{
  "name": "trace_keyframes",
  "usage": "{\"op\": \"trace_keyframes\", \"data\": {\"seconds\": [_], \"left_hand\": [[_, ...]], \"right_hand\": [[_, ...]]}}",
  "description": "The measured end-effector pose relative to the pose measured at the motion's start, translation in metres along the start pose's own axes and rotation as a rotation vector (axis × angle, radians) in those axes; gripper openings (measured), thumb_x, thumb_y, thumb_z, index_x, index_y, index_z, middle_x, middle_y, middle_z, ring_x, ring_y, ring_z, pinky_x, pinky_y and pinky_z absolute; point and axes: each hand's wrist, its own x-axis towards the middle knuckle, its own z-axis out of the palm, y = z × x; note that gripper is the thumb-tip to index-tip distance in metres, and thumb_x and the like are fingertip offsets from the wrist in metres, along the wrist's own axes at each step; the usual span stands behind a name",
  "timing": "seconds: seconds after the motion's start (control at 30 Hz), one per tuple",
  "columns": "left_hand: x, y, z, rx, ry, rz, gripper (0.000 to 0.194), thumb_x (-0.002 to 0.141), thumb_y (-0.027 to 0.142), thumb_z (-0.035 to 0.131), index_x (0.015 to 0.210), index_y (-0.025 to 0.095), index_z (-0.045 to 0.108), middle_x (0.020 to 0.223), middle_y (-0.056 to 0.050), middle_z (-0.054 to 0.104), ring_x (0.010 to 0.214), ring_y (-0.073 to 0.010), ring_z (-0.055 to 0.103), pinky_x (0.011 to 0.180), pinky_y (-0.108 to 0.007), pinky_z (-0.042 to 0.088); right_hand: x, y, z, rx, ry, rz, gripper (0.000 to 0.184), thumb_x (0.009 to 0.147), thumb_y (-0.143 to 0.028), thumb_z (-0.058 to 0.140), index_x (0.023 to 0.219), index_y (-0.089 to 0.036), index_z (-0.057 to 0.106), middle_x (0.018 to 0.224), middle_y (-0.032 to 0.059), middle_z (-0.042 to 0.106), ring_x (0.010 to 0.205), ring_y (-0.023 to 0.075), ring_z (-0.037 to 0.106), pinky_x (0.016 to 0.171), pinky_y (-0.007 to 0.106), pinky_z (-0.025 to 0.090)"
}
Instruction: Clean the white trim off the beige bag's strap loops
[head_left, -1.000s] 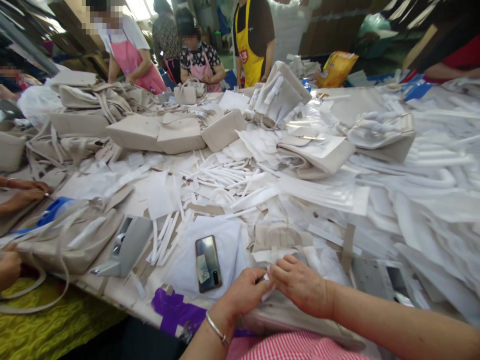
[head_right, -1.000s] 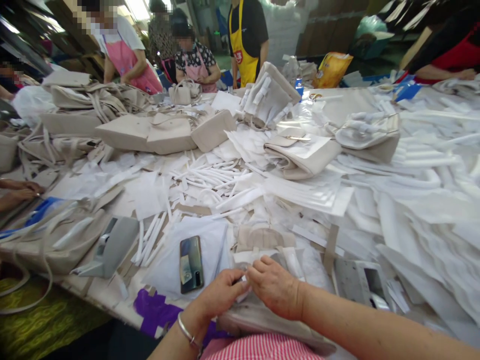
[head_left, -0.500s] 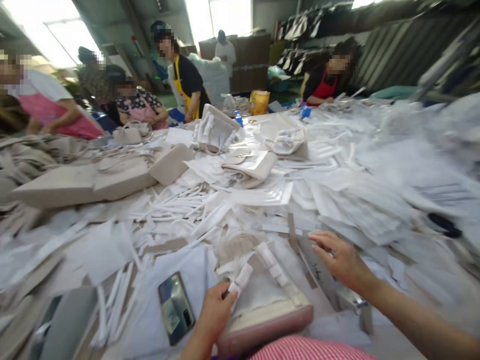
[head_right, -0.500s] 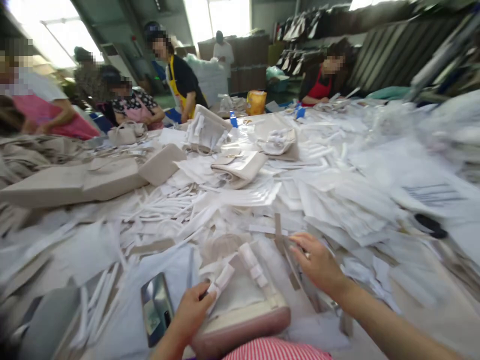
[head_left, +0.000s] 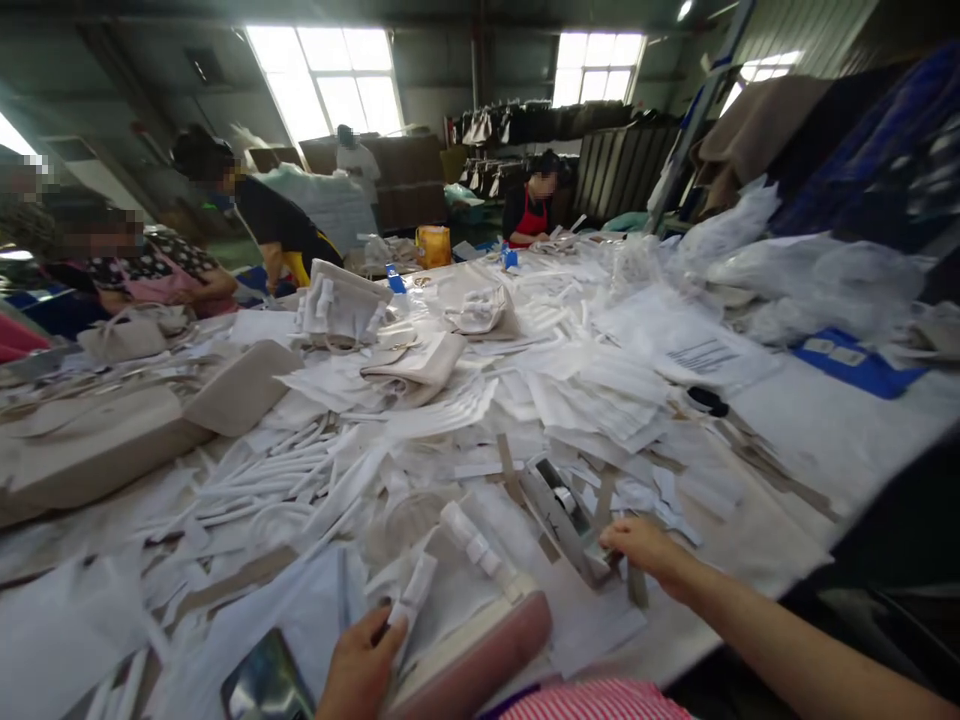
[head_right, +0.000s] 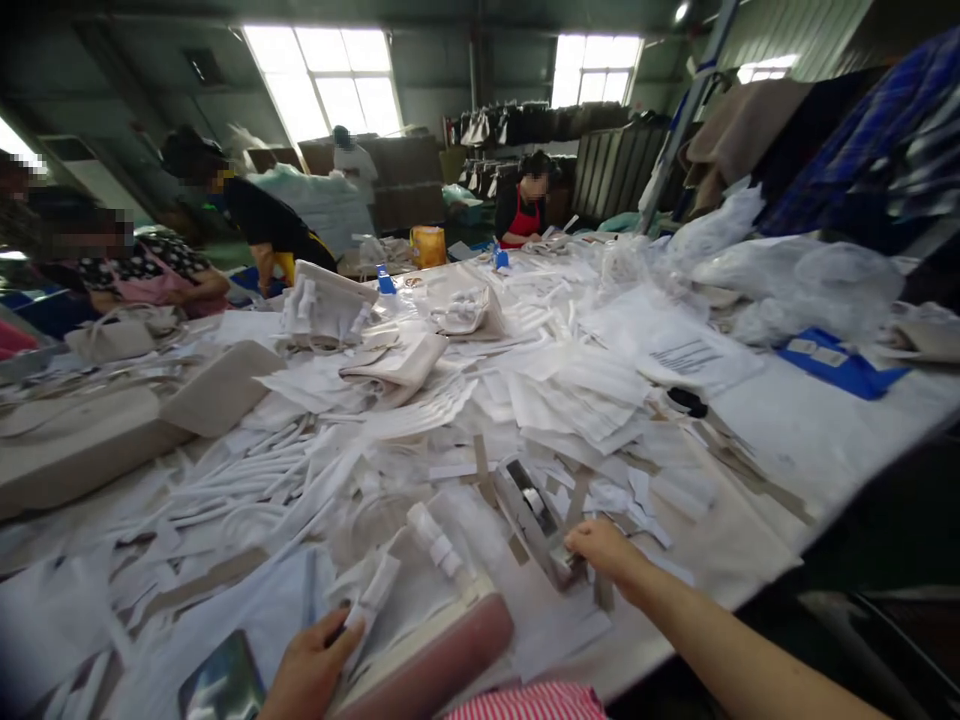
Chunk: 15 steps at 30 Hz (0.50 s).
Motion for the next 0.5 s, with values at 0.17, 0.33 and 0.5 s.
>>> {"op": "trace_keyframes", "data": {"seconds": [0.17, 0.33, 0.5], "left_hand": [[0.003, -0.003, 0.000, 0.017, 0.020, -0.003, 0.051, 0.076, 0.057, 0.050, 0.097, 0.021, 0.079, 0.102, -0.002, 0.079, 0.104, -0.0309, 0.071, 0.091, -0.034, 0.055], [0.004, -0.008, 0.003, 0.071, 0.076, 0.004, 0.051, 0.075, 0.056, 0.049, 0.099, 0.020, 0.078, 0.109, -0.005, 0.078, 0.108, -0.0306, 0.070, 0.096, -0.035, 0.054], [0.005, -0.011, 0.008, 0.107, 0.157, 0.026, 0.042, 0.077, 0.051, 0.053, 0.095, 0.022, 0.077, 0.108, -0.006, 0.078, 0.107, -0.0293, 0.071, 0.098, -0.035, 0.053]], "right_hand": [[-0.010, -0.010, -0.013, 0.060, -0.030, -0.035, 0.023, 0.064, -0.037, 0.059, 0.058, -0.017, 0.068, 0.095, 0.0111, 0.074, 0.089, 0.0250, 0.067, 0.075, 0.030, 0.048], [-0.037, 0.005, -0.018, 0.021, 0.034, -0.043, 0.027, 0.069, -0.045, 0.058, 0.058, -0.020, 0.060, 0.063, 0.0031, 0.064, 0.063, 0.0185, 0.059, 0.059, 0.028, 0.043], [-0.052, 0.042, 0.002, 0.113, -0.008, 0.246, 0.030, 0.067, -0.050, 0.056, 0.063, -0.021, 0.055, 0.054, 0.0004, 0.058, 0.041, 0.0102, 0.041, 0.042, 0.023, 0.019]]}}
